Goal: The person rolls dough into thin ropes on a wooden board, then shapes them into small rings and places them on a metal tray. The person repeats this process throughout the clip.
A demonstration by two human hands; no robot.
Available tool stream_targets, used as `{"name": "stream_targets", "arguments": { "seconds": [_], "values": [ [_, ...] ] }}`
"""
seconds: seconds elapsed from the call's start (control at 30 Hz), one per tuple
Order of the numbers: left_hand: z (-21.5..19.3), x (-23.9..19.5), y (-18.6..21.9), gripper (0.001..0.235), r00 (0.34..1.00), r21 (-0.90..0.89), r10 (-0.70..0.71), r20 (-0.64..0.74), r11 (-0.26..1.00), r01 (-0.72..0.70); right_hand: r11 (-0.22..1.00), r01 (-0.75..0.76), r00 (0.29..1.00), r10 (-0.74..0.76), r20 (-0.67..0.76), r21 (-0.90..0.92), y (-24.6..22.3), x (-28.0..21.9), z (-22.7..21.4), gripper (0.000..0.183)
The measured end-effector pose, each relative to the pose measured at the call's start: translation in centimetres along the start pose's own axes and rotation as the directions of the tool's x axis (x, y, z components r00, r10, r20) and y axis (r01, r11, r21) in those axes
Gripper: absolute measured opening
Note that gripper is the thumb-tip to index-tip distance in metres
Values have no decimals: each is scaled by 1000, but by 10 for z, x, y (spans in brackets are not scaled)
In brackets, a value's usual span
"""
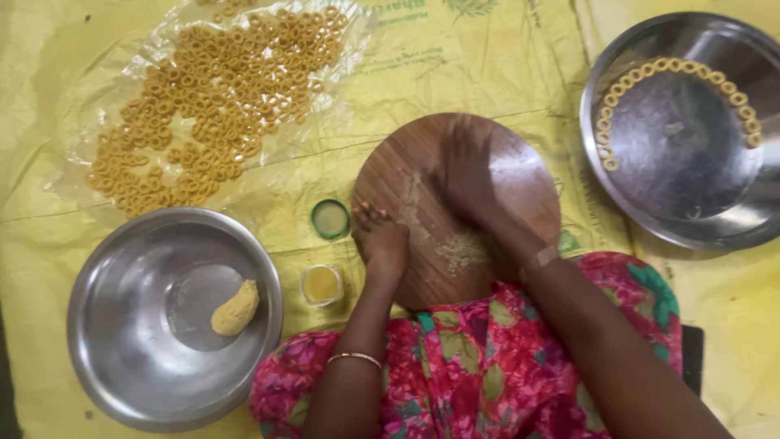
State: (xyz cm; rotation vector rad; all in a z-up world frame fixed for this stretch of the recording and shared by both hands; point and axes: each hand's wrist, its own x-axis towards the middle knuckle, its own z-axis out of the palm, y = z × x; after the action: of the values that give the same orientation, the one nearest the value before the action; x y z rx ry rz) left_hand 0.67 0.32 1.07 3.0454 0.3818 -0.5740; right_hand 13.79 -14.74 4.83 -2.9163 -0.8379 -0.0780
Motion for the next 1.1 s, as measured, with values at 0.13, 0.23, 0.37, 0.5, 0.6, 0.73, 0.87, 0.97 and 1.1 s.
{"name": "stream_targets", "arguments": {
  "seconds": [0.13, 0.23, 0.37, 0.5, 0.6, 0.73, 0.87, 0.97, 1.1],
  "values": [
    [-6, -8, -2, 59, 1000, 39, 28, -6, 999, -28, 980, 195, 968, -199, 152, 39, -22, -114, -16, 74],
    [-10, -11, -1, 60, 1000, 24, 29, 10, 999, -29, 955, 167, 943, -227, 241, 247, -19, -144, -26, 79],
    [-9, -9, 0, 56, 1000, -10, 6, 22, 1000, -6, 968, 130, 964, -173, 201, 213, -11, -73, -14, 76],
    [-3, -6, 0, 54, 999, 5, 11, 39, 1000, -11, 997, 29, 997, -34, 70, 75, -11, 27, 5, 73],
    [-1, -1, -2, 52, 1000, 32, 18, -21, 999, -17, 993, -56, 997, 50, 59, 101, -21, 43, 6, 74],
    [5, 5, 0, 56, 1000, -51, -14, -1, 999, 14, 914, 194, 963, -109, 248, -355, -48, -42, -3, 78],
    [17, 7, -2, 54, 1000, 40, 11, 11, 999, -11, 938, 247, 965, -260, 21, 243, -48, -112, -23, 67],
    [22, 9, -4, 50, 997, 50, 2, -77, 999, 2, 864, 10, 988, -85, 127, 504, -27, -110, -30, 39],
    [13, 6, -7, 56, 997, -8, 40, -64, 999, -40, 190, -298, 907, 362, 216, 936, 6, -75, -30, 21]
  ]
}}
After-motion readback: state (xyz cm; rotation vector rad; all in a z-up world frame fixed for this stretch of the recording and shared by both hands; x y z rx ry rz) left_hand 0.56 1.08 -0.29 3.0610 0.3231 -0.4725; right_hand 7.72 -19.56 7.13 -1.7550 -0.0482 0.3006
